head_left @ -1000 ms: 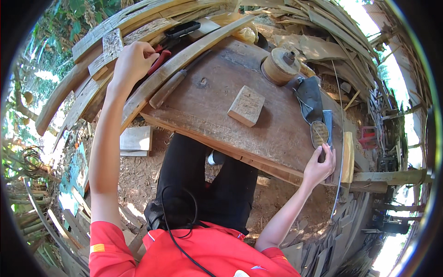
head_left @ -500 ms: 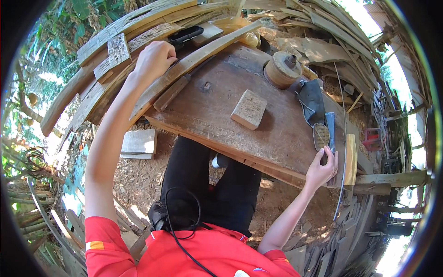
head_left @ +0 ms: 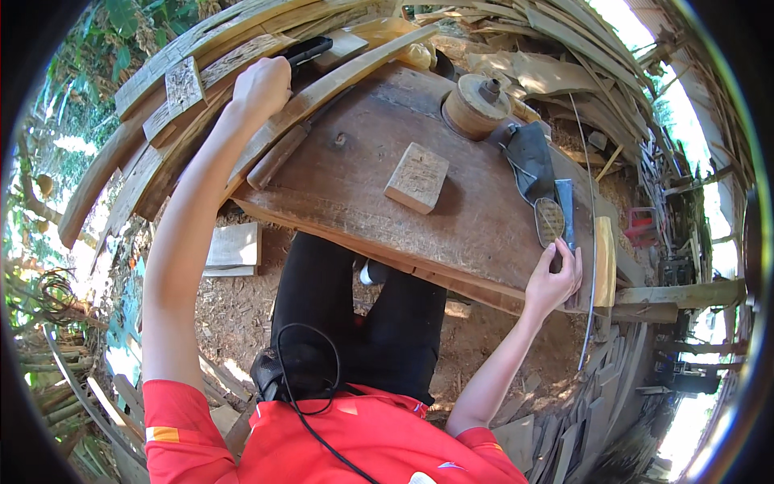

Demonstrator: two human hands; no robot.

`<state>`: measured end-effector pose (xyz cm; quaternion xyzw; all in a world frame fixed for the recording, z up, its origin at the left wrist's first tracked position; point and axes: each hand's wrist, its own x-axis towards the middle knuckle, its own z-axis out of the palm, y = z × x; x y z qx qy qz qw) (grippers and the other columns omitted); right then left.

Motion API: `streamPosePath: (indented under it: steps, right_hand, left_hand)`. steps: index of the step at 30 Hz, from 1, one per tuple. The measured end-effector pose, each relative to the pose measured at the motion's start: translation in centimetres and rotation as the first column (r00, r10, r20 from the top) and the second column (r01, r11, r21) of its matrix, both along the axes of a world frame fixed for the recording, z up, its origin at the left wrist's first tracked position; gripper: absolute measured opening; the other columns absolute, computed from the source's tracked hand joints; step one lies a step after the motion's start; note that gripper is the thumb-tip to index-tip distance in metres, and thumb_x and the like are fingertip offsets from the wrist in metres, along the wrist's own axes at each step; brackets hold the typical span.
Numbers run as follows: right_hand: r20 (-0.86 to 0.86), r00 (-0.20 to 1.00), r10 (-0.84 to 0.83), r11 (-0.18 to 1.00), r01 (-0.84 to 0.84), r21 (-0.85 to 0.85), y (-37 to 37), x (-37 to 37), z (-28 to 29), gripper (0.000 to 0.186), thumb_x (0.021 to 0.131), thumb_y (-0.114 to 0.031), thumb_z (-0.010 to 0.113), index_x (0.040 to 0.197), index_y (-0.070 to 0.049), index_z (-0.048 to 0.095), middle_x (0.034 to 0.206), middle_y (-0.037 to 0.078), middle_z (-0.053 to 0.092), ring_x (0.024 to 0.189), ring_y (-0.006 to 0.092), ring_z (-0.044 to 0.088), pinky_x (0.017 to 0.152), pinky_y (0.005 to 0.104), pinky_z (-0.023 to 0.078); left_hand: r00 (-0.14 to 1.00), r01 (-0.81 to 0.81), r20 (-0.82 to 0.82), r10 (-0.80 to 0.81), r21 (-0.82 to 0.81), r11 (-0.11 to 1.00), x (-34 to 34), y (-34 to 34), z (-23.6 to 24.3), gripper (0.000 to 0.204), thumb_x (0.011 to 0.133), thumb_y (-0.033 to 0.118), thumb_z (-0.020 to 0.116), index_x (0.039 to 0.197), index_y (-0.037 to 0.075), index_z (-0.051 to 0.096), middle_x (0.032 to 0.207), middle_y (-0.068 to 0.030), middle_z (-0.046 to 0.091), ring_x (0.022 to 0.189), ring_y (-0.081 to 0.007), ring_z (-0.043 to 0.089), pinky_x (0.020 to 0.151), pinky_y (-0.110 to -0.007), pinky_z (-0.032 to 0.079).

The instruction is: The person uses a chisel and mallet to carve a small wooden block, then smooths it with sandpaper and a cloth. They also handle a curved wooden piece, rubbing its surface with sandpaper and inspecting it.

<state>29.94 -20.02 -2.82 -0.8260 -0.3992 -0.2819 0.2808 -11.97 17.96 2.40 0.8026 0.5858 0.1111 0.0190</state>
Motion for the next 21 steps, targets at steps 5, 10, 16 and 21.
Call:
streamPosePath:
  steps: [5, 10, 16, 21]
  right_hand:
    - [0.004, 1.000, -0.008, 1.000, 0.008, 0.001, 0.0, 0.0, 0.0, 0.020, 0.100, -0.024, 0.071, 0.112, -0.011, 0.080, 0.122, 0.003, 0.080, 0.138, 0.0325, 0.060, 0.122, 0.0489, 0.034]
    - [-0.005, 1.000, 0.006, 1.000, -0.006, 0.004, 0.2, -0.2, 0.1, 0.021, 0.100, -0.024, 0.071, 0.113, -0.011, 0.079, 0.123, 0.004, 0.079, 0.139, 0.0322, 0.059, 0.122, 0.0490, 0.034]
    - [0.002, 1.000, 0.010, 1.000, -0.010, -0.023, -0.5, -0.3, 0.6, 0.023, 0.100, -0.021, 0.072, 0.118, -0.007, 0.078, 0.129, 0.010, 0.076, 0.138, 0.0338, 0.059, 0.120, 0.0490, 0.037]
    - [-0.033, 0.994, 0.103, 0.953, -0.090, 0.288, -2.6, 2.7, 3.4, 0.031, 0.101, -0.014, 0.073, 0.127, 0.002, 0.073, 0.135, 0.020, 0.071, 0.128, 0.0376, 0.065, 0.114, 0.0477, 0.047]
  left_hand:
    - [0.999, 0.020, -0.029, -0.022, -0.053, 0.998, 0.3, 1.5, 0.0, 0.020, 0.082, 0.010, 0.077, 0.099, 0.000, 0.080, 0.109, -0.0264, 0.077, 0.104, -0.0432, 0.075, 0.089, -0.050, 0.061]
    - [0.952, 0.212, 0.183, -0.247, 0.190, 0.959, -0.5, 0.6, -0.1, 0.019, 0.084, 0.018, 0.077, 0.094, 0.002, 0.077, 0.092, -0.0189, 0.078, 0.084, -0.0403, 0.074, 0.080, -0.048, 0.058]
    - [0.701, 0.322, 0.626, -0.341, 0.150, 0.935, 3.9, -6.5, 1.8, 0.010, 0.091, 0.008, 0.073, 0.095, 0.001, 0.067, 0.084, -0.0064, 0.075, 0.066, -0.0116, 0.067, 0.062, -0.029, 0.053]
    - [0.529, 0.487, 0.836, -0.149, -0.155, 0.859, 5.2, -12.4, 0.5, 0.007, 0.099, 0.005, 0.068, 0.097, 0.000, 0.063, 0.080, -0.0020, 0.070, 0.065, -0.0046, 0.066, 0.056, -0.022, 0.051]
